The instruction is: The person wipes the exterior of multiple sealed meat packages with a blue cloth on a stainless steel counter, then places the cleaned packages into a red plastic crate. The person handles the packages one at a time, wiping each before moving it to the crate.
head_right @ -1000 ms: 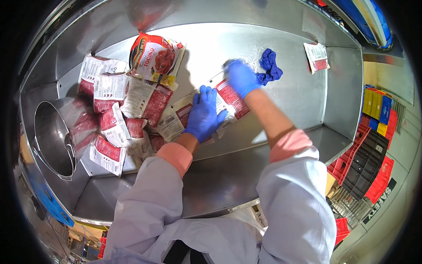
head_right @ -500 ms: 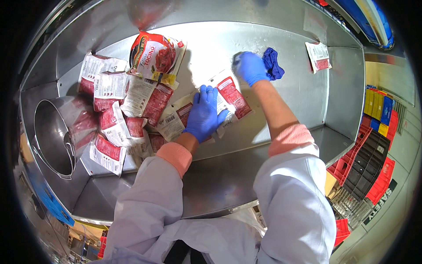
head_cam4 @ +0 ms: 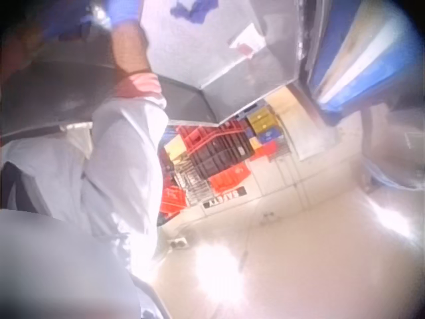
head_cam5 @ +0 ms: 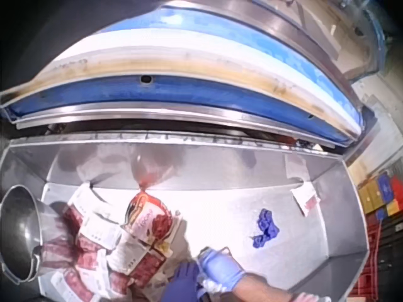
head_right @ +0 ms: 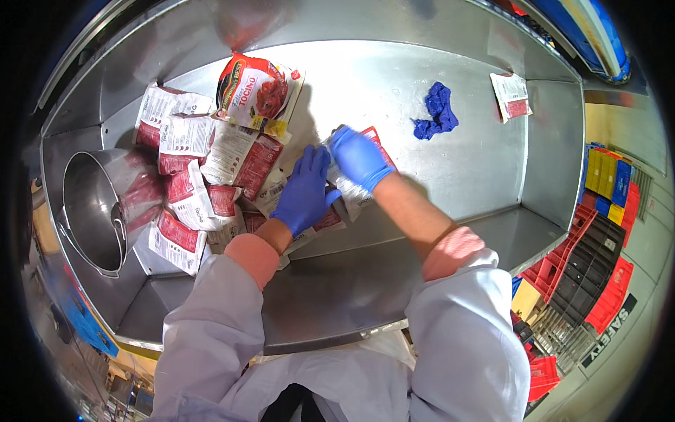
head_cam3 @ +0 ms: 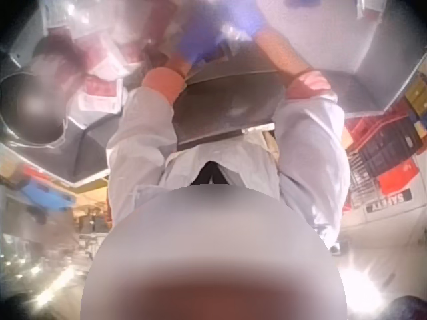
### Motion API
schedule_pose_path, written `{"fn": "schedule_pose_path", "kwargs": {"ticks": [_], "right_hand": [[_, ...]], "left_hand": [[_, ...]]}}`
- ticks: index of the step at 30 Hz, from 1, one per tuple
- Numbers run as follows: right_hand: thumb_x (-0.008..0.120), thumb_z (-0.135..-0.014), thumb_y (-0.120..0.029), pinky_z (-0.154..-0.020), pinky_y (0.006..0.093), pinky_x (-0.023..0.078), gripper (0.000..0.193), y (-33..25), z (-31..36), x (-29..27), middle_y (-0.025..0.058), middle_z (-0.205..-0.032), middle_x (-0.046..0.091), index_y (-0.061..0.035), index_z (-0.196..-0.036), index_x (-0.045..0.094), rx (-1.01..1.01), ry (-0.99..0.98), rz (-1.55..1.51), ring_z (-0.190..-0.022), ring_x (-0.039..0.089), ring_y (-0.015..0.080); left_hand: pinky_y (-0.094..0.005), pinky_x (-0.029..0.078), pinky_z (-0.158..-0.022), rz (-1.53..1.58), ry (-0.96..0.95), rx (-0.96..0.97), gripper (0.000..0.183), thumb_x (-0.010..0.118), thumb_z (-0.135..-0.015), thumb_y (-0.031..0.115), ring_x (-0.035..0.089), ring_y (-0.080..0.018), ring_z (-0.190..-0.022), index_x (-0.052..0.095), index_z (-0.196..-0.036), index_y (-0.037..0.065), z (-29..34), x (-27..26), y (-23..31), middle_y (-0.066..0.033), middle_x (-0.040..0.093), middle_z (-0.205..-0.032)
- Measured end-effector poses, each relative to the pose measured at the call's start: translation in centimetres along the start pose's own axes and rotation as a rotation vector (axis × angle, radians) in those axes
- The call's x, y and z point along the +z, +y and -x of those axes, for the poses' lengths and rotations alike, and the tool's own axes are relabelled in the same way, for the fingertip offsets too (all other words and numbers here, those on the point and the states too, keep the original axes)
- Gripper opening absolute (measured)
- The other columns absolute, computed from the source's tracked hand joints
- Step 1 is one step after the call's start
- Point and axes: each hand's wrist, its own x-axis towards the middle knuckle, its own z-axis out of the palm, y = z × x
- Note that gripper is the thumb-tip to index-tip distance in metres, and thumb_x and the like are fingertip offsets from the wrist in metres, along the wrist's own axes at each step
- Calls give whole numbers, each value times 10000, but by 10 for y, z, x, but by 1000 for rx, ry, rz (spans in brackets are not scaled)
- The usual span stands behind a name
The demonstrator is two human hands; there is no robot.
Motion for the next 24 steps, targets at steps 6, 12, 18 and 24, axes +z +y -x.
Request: {"fn": "schedule_pose_path", "kwargs": {"ticks": [6, 12, 18, 24], "right_hand": [[580, -765, -109, -626, 388, 517, 74, 23, 0, 58, 159, -757, 615, -57, -804, 614, 205, 145, -270, -649, 615, 307], [547, -787, -88, -699, 409, 532, 135, 69, -15, -5, 173, -840, 642, -76, -883, 641, 459, -45, -560, -767, 656, 318], [553, -791, -112, -629, 399, 521, 111, 19, -7, 45, 184, -762, 629, -42, -846, 620, 242, 126, -399, -679, 635, 324], [572, -745, -103, -666, 410, 525, 89, 28, -3, 15, 165, -784, 618, -60, -811, 613, 114, 59, -61, -724, 628, 301]], "left_hand": [[-448, 260, -1112, -18, -34, -24, 759, 641, -847, 316, 239, -416, -1352, 285, -1385, -85, 1, 8, 1, -244, 311, -1424], [-443, 283, -1096, 104, -2, -118, 786, 666, -830, 307, 265, -430, -1324, 272, -1383, -90, 8, 10, -5, -273, 296, -1414], [-466, 291, -1084, 75, -4, -63, 780, 676, -813, 265, 277, -457, -1299, 264, -1379, -79, 3, 12, -2, -291, 289, -1405], [-473, 296, -1076, 177, 20, -99, 774, 677, -805, 247, 288, -467, -1280, 267, -1372, -81, 3, 10, 5, -295, 277, -1402]]}}
